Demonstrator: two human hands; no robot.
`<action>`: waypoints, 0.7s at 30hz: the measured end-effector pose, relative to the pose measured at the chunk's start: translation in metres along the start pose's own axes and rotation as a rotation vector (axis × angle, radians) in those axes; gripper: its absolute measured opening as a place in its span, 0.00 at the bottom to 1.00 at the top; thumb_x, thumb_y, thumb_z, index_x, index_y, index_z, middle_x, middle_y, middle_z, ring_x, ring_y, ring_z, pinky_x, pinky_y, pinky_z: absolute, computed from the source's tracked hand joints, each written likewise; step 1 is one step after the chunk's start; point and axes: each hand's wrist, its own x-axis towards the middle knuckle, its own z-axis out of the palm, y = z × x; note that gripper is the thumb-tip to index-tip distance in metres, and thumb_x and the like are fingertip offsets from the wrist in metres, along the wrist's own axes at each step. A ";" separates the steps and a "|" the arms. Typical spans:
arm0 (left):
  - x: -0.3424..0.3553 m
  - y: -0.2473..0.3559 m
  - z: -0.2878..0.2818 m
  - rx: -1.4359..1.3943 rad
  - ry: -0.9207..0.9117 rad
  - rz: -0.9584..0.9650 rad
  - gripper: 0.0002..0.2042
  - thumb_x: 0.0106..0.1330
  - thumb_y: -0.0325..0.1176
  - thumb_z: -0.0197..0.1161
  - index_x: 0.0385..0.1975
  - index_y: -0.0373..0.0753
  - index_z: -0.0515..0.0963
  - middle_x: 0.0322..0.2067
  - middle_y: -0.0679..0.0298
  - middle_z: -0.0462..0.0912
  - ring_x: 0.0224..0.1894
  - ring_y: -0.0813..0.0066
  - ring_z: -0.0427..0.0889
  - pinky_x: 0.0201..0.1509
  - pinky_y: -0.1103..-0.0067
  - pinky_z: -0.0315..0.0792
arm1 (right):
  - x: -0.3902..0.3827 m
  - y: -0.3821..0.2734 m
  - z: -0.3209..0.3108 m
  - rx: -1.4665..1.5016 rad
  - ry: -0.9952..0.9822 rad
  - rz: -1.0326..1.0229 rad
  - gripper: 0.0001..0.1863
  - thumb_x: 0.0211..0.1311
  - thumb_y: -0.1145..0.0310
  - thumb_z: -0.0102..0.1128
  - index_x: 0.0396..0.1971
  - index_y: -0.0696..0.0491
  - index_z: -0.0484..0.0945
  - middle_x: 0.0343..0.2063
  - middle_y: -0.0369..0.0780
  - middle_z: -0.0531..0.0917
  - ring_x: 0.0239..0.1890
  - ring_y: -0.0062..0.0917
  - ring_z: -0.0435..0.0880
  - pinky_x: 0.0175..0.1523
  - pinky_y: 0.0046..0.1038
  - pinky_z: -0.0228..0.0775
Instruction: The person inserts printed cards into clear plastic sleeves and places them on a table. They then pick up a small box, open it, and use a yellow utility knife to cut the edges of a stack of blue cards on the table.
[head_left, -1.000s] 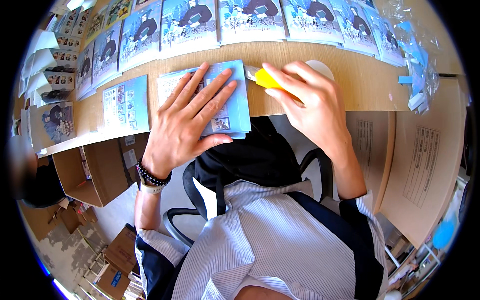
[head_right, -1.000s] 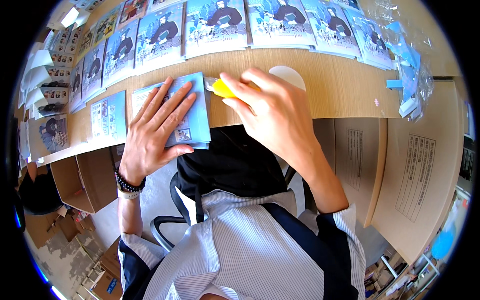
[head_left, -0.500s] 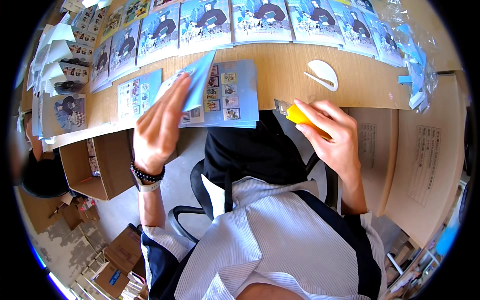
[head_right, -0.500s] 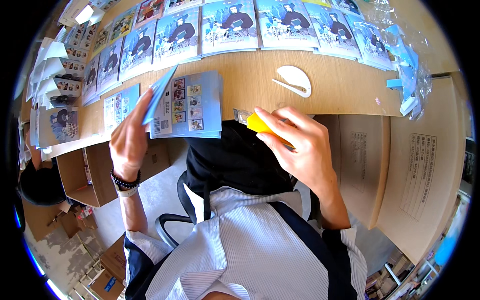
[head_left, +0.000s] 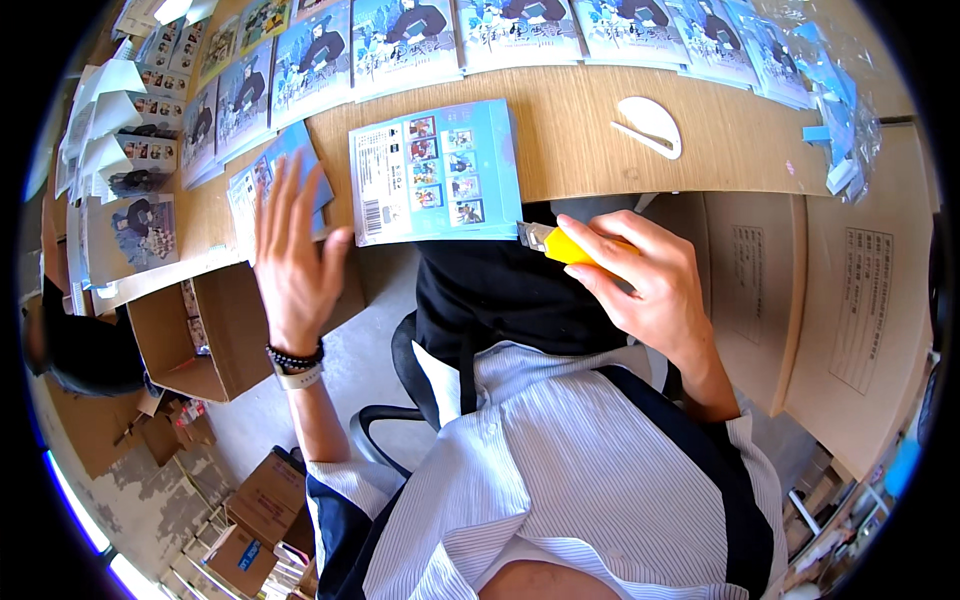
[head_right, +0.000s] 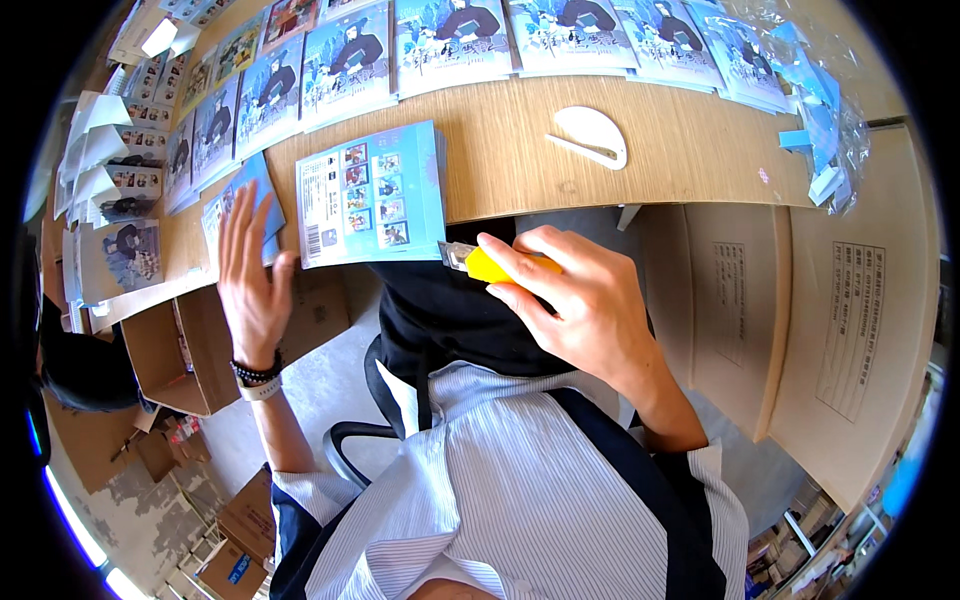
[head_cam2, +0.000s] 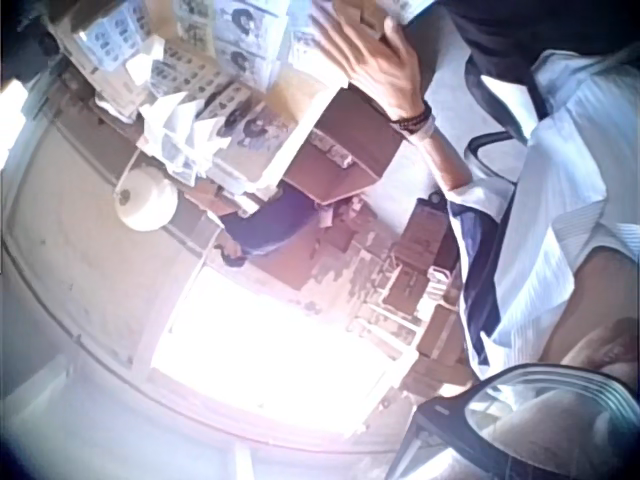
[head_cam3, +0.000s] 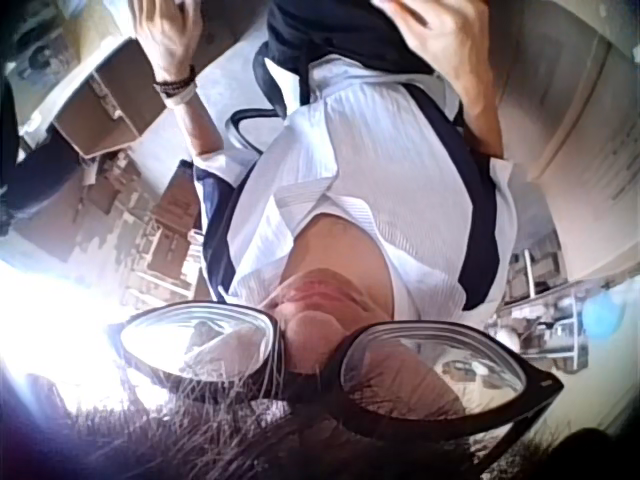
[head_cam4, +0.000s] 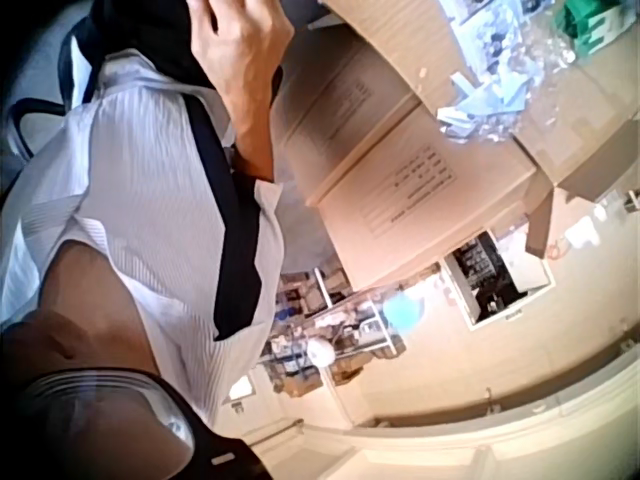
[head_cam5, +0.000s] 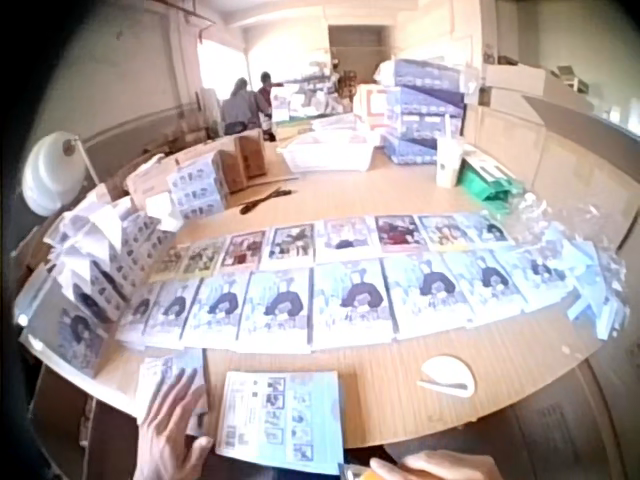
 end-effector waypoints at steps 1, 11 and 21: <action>0.010 0.016 0.002 -0.068 -0.027 0.064 0.32 0.77 0.57 0.55 0.71 0.40 0.73 0.76 0.56 0.68 0.79 0.53 0.64 0.80 0.52 0.58 | -0.001 -0.001 0.001 -0.007 -0.001 -0.005 0.24 0.56 0.71 0.79 0.55 0.50 0.88 0.37 0.36 0.85 0.31 0.26 0.86 0.36 0.26 0.81; 0.067 0.091 0.018 -0.171 -0.220 0.271 0.26 0.76 0.42 0.56 0.74 0.56 0.73 0.78 0.62 0.66 0.80 0.50 0.60 0.83 0.55 0.52 | -0.002 -0.004 0.001 -0.058 -0.037 0.039 0.24 0.56 0.70 0.79 0.56 0.50 0.88 0.37 0.36 0.85 0.30 0.27 0.85 0.35 0.27 0.79; 0.064 0.087 0.023 -0.148 -0.223 0.274 0.24 0.79 0.50 0.55 0.74 0.62 0.72 0.77 0.66 0.67 0.79 0.53 0.62 0.83 0.56 0.54 | -0.003 -0.004 -0.005 -0.020 -0.046 0.039 0.25 0.54 0.72 0.79 0.55 0.49 0.88 0.37 0.35 0.85 0.30 0.25 0.84 0.34 0.26 0.79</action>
